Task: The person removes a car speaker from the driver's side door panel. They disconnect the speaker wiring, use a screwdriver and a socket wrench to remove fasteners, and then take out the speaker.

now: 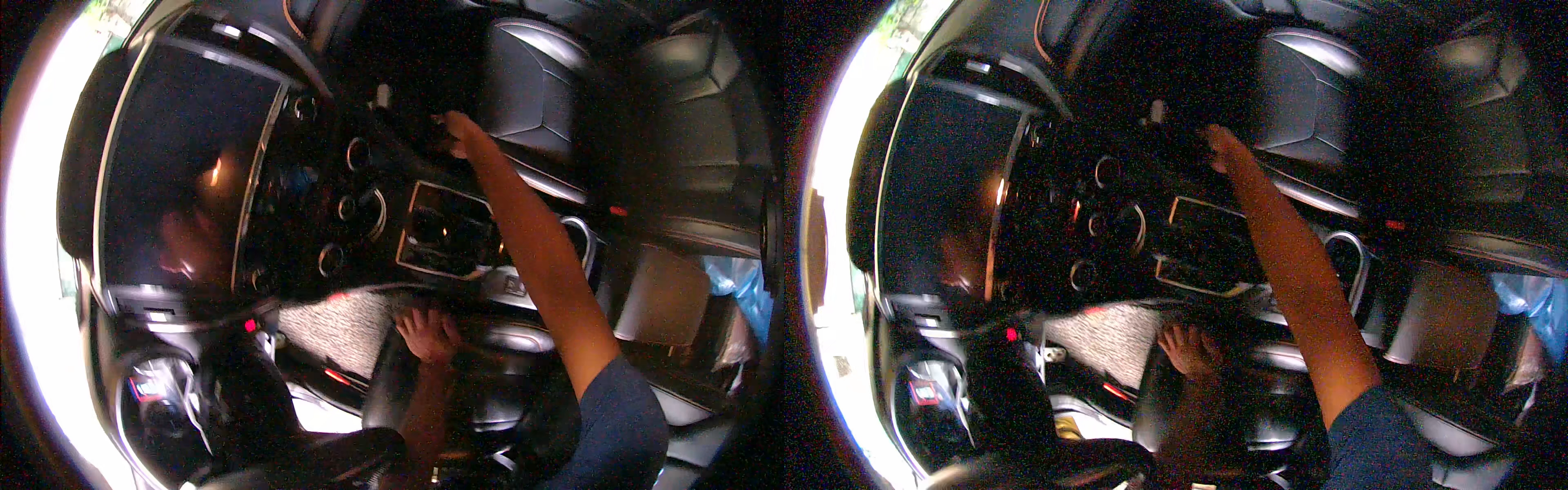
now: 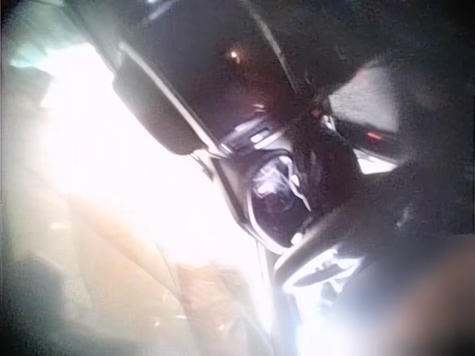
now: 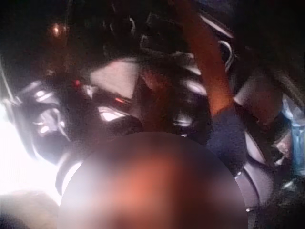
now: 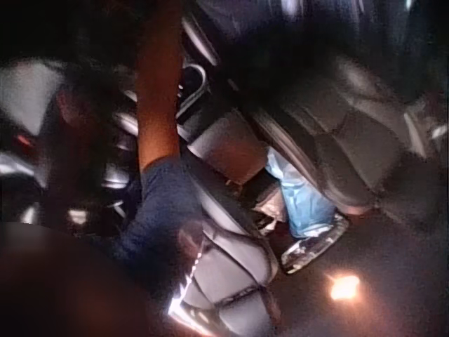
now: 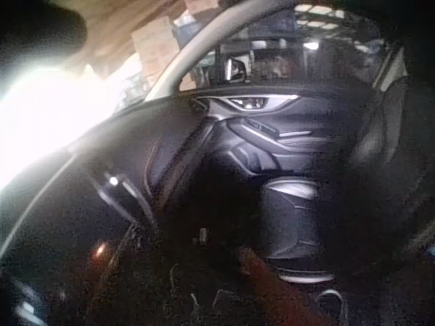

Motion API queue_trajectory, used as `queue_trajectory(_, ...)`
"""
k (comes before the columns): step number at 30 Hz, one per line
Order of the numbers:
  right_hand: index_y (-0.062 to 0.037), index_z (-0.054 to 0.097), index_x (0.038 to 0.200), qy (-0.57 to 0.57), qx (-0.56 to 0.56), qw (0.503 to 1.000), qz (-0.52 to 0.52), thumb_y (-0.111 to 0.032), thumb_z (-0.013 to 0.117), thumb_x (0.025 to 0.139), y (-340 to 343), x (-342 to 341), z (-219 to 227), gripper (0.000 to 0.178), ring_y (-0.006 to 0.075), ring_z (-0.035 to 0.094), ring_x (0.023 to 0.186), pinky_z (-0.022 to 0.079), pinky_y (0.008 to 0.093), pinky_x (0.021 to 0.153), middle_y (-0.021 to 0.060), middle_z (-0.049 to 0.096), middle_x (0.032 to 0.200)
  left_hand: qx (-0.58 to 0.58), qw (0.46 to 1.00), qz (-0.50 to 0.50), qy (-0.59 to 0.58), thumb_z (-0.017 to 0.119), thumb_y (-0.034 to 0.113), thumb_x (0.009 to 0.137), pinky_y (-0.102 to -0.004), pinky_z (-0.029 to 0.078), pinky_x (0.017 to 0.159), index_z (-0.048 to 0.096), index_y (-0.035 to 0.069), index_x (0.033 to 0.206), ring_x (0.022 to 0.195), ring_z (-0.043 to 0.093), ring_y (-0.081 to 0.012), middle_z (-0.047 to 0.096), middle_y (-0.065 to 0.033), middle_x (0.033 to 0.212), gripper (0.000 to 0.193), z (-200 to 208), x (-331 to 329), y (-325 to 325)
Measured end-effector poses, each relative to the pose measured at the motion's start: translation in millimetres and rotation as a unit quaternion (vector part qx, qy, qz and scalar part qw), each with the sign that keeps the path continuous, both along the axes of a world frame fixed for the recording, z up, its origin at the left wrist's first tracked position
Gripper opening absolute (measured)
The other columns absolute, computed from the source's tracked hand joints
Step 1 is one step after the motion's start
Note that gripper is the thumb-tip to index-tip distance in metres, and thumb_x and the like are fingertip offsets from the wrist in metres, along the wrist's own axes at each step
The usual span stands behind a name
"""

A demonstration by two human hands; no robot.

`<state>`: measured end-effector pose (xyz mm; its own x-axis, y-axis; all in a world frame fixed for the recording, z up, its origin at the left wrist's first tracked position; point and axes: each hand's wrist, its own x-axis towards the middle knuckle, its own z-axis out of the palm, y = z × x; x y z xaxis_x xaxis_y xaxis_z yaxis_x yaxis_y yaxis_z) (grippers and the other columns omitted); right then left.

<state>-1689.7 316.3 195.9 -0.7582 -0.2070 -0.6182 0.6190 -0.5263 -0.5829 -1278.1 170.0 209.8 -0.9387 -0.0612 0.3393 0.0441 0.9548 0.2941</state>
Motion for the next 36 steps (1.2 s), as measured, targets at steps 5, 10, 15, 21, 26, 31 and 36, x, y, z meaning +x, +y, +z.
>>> queue_trajectory(5, -0.0079, 0.044, 0.149, 0.272, -0.078, 0.957, -0.067, -0.024, 0.053, 0.101, 46, 136, 128, 0.051, 0.0356, 0.053, 0.130, 0.041, 0.0516, 0.113, 0.0197, 0.056, 0.139, 0.011, 1.000, -0.014, 0.002, 0.053, 0.032, 0.094, -0.0604, 0.037, 0.105, 0.067, 0.009, 0.112, 0.110, 0.054, -0.0411, 0.060, -0.0165, 0.116, 0.033, 8, -5, 2)
queue_trajectory(10, -0.0175, 0.041, 0.152, 0.400, -0.255, 0.863, -0.171, -0.028, 0.045, 0.106, 89, 365, 185, 0.047, 0.0325, 0.053, 0.125, 0.043, 0.0507, 0.108, 0.0154, 0.059, 0.129, -0.003, 0.996, -0.019, -0.082, 0.058, 0.030, 0.092, -0.0557, 0.038, 0.106, 0.064, 0.008, 0.114, 0.114, 0.053, -0.0403, 0.060, -0.0168, 0.116, 0.031, 1, 2, -4)
queue_trajectory(15, -0.0096, 0.038, 0.152, 0.350, -0.226, 0.870, -0.264, -0.025, 0.050, 0.106, 54, 543, 140, 0.051, 0.0259, 0.054, 0.113, 0.044, 0.0435, 0.103, 0.0105, 0.059, 0.120, 0.112, 0.985, -0.120, 0.046, 0.066, 0.027, 0.086, -0.0572, 0.039, 0.104, 0.066, 0.005, 0.120, 0.121, 0.052, -0.0422, 0.059, -0.0197, 0.130, 0.040, -9, -5, 0)
queue_trajectory(21, -0.0049, 0.041, 0.152, 0.188, 0.001, 0.962, -0.197, -0.031, 0.058, 0.101, -11, 675, 93, 0.060, 0.0209, 0.054, 0.111, 0.040, 0.0385, 0.104, 0.0069, 0.055, 0.125, 0.415, 0.901, -0.124, 0.010, 0.064, 0.018, 0.092, -0.0522, 0.035, 0.115, 0.061, 0.000, 0.129, 0.135, 0.045, -0.0462, 0.054, -0.0245, 0.140, 0.042, 46, 115, -12)
queue_trajectory(26, -0.0020, 0.057, 0.137, 0.139, 0.214, 0.950, -0.178, -0.025, 0.065, 0.099, -49, 768, 71, 0.045, 0.0211, 0.063, 0.104, 0.051, 0.0380, 0.093, 0.0115, 0.062, 0.129, 0.540, 0.840, -0.052, -0.021, 0.065, 0.007, 0.092, -0.0377, 0.047, 0.097, 0.066, 0.001, 0.117, 0.110, 0.063, -0.0287, 0.066, -0.0147, 0.115, 0.026, 81, 412, -72)
queue_trajectory(31, 0.0025, 0.066, 0.125, 0.178, 0.262, 0.927, -0.200, -0.017, 0.063, 0.100, -94, 867, 45, 0.032, 0.0155, 0.061, 0.089, 0.051, 0.0322, 0.084, 0.0083, 0.066, 0.106, 0.546, 0.724, 0.190, -0.377, 0.063, 0.010, 0.092, -0.0392, 0.053, 0.090, 0.070, 0.005, 0.115, 0.104, 0.068, -0.0267, 0.069, -0.0156, 0.118, 0.025, 8, 694, -187)
queue_trajectory(36, 0.0005, 0.070, 0.119, 0.201, 0.337, 0.906, -0.163, -0.014, 0.063, 0.099, -126, 958, 46, 0.026, 0.0107, 0.057, 0.079, 0.047, 0.0258, 0.073, 0.0028, 0.064, 0.090, 0.298, 0.802, 0.206, -0.475, 0.068, 0.032, 0.088, -0.0453, 0.056, 0.085, 0.073, 0.014, 0.108, 0.097, 0.071, -0.0365, 0.074, -0.0172, 0.100, 0.027, -18, 903, -329)
